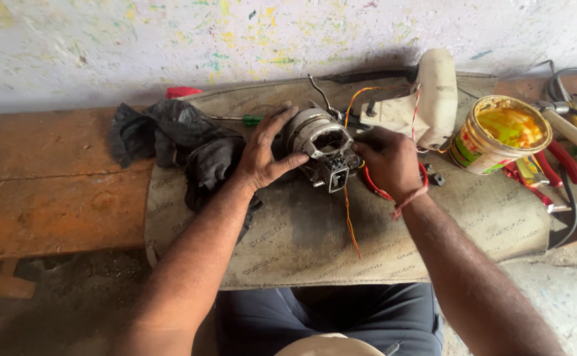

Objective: The person cleans and assembles parts of an electric motor by hand and using a hammer. They wipe internal components with a cloth and fit the housing together.

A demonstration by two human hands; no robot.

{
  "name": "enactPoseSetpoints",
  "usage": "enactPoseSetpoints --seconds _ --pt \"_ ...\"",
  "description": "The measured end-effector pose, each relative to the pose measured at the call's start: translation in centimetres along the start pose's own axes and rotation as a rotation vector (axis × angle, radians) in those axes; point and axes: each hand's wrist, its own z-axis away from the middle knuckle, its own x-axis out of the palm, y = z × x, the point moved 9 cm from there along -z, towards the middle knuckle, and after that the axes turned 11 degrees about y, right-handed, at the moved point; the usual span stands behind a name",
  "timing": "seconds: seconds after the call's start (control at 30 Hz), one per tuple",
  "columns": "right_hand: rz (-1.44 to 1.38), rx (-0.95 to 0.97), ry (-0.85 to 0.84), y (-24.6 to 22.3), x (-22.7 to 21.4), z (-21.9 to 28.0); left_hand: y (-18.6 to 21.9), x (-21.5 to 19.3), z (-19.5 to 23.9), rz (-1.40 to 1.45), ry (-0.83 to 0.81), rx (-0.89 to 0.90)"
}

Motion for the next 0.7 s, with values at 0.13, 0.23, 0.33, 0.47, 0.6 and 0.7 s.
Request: enactPoseSetpoints --seconds 0.13,0.23,0.33,0.47,0.6,0.7 --pt "0.185 -0.193 0.108 -1.5 -2.7 0.4 0.2 -0.2 -0.1 -0.008 0.005 0.016" --pt "0.302 -0.287 0.166 -2.5 -4.8 0.2 0.3 -0.1 -0.3 -0.008 0.008 0.020" --pt "0.401 -0.344 0.166 -3.1 -5.4 0.0 0.4 -0.2 -0.2 -0.007 0.013 0.015" --pt "0.257 -0.337 -0.021 -3.1 -3.7 -0.4 0.4 -0.2 -0.2 0.002 0.015 -0.001" --pt "-0.070 -0.268 -0.009 -5.1 -4.4 0.8 0.2 -0.2 -0.1 -0.001 0.007 -0.014" --pt "0.012 -0.405 0.200 -7.8 -6.0 2.8 -0.1 -0.3 0.0 -0.004 0.010 -0.027"
